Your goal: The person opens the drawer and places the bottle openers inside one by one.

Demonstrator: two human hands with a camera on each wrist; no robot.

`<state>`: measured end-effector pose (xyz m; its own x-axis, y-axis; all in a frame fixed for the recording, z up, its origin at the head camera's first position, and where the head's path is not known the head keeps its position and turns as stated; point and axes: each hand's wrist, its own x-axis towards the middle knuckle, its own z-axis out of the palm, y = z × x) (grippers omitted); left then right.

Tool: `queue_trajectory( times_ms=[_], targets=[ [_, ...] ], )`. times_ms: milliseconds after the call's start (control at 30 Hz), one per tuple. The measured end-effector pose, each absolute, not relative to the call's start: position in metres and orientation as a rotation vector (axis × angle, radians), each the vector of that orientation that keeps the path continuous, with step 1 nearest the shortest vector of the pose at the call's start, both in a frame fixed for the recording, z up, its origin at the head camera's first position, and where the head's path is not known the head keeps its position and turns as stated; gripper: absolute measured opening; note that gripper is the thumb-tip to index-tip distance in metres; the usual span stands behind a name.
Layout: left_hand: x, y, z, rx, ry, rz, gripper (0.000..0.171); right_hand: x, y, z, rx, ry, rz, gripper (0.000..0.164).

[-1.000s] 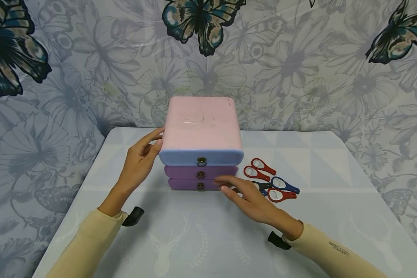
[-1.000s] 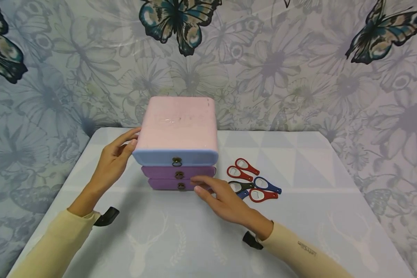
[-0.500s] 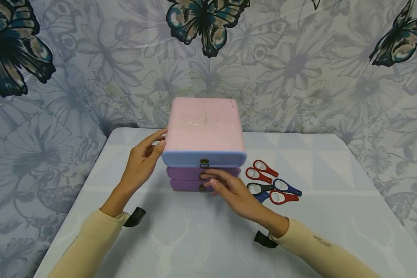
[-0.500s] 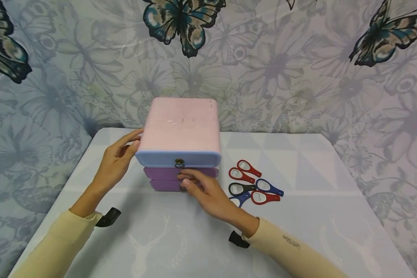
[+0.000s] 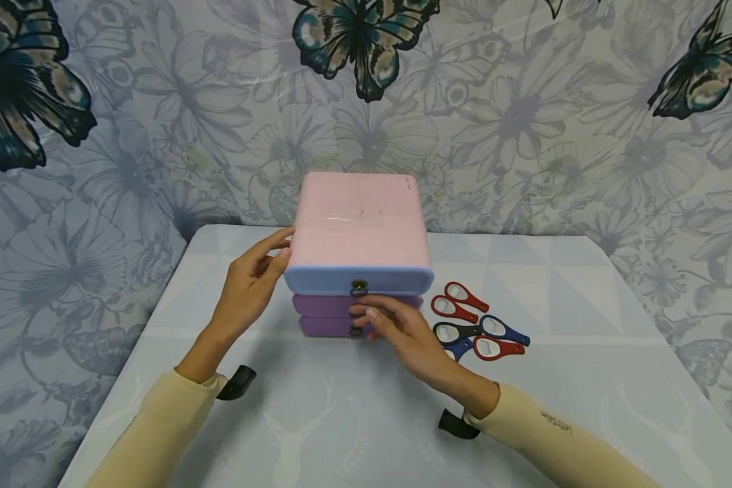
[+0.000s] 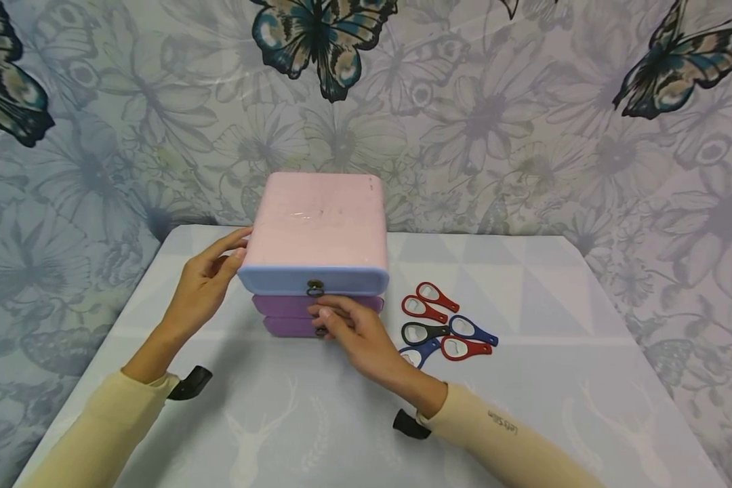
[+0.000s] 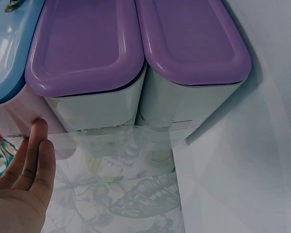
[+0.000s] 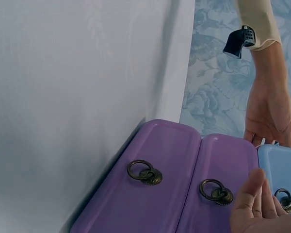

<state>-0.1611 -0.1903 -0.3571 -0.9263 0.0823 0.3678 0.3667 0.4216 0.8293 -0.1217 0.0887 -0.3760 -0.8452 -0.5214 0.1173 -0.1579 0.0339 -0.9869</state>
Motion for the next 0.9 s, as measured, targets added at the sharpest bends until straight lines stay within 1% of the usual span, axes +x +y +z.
queue_trajectory(
  times_ms=[633,900],
  targets=[
    [-0.161,-0.191,-0.358,-0.396,-2.406,-1.504,0.041,-0.127,0.074,-0.376,-0.559,2.191,-1.94,0.029],
    [-0.161,-0.192,-0.358,-0.401,-2.411,-1.499,0.041,-0.129,0.071,-0.376,-0.538,2.187,-1.982,0.029]
  ],
)
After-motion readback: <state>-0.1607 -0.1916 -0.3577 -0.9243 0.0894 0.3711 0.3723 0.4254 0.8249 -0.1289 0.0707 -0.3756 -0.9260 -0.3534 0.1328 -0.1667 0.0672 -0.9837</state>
